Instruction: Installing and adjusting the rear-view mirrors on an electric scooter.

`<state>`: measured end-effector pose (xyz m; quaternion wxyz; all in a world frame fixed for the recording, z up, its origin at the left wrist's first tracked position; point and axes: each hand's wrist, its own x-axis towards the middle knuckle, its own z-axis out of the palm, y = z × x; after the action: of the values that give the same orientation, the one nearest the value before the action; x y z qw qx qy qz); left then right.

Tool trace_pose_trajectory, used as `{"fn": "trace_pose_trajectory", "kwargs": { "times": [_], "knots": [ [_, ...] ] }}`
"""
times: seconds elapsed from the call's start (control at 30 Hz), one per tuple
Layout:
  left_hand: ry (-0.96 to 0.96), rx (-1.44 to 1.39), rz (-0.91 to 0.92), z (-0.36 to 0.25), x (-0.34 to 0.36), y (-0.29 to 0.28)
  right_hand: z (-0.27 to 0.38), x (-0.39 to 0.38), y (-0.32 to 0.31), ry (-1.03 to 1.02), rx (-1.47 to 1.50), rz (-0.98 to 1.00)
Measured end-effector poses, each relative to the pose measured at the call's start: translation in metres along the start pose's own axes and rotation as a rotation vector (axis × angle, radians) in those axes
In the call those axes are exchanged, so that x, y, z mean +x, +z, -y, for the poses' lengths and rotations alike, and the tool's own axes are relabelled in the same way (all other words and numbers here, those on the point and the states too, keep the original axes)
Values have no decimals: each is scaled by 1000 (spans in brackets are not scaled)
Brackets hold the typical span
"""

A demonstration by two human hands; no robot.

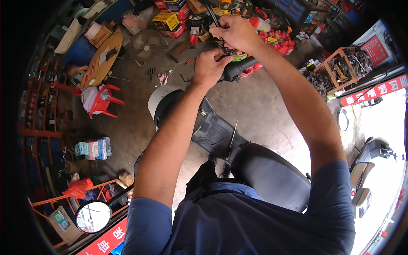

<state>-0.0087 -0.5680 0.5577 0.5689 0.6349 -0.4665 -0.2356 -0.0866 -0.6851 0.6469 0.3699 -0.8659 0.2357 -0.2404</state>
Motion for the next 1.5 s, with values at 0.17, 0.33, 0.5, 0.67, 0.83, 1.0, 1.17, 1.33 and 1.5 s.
{"fn": "trace_pose_trajectory", "kwargs": {
  "times": [0.17,0.33,0.5,0.67,0.83,1.0,1.17,1.33,1.5],
  "knots": [
    [30,-86,-4,-3,0,6,-14,-6,-8,170,356,-5],
    [110,-16,-55,7,2,3,-32,-17,-7,139,716,-13],
    [88,141,-32,6,1,0,-37,-31,-10,109,867,-41],
    [93,91,-49,5,0,-2,-40,-39,-12,110,882,-70],
    [76,103,-52,3,-4,3,-45,-49,-9,50,881,-95],
    [104,184,-41,0,-1,0,-49,-49,-12,10,936,-46],
    [167,233,-83,9,0,-5,-40,-54,-5,-29,909,-79],
    [121,313,-58,0,-4,-2,-50,-66,-9,-63,931,-40],
    [205,326,-75,0,-3,-3,-44,-67,-10,-111,776,-80]
  ]
}}
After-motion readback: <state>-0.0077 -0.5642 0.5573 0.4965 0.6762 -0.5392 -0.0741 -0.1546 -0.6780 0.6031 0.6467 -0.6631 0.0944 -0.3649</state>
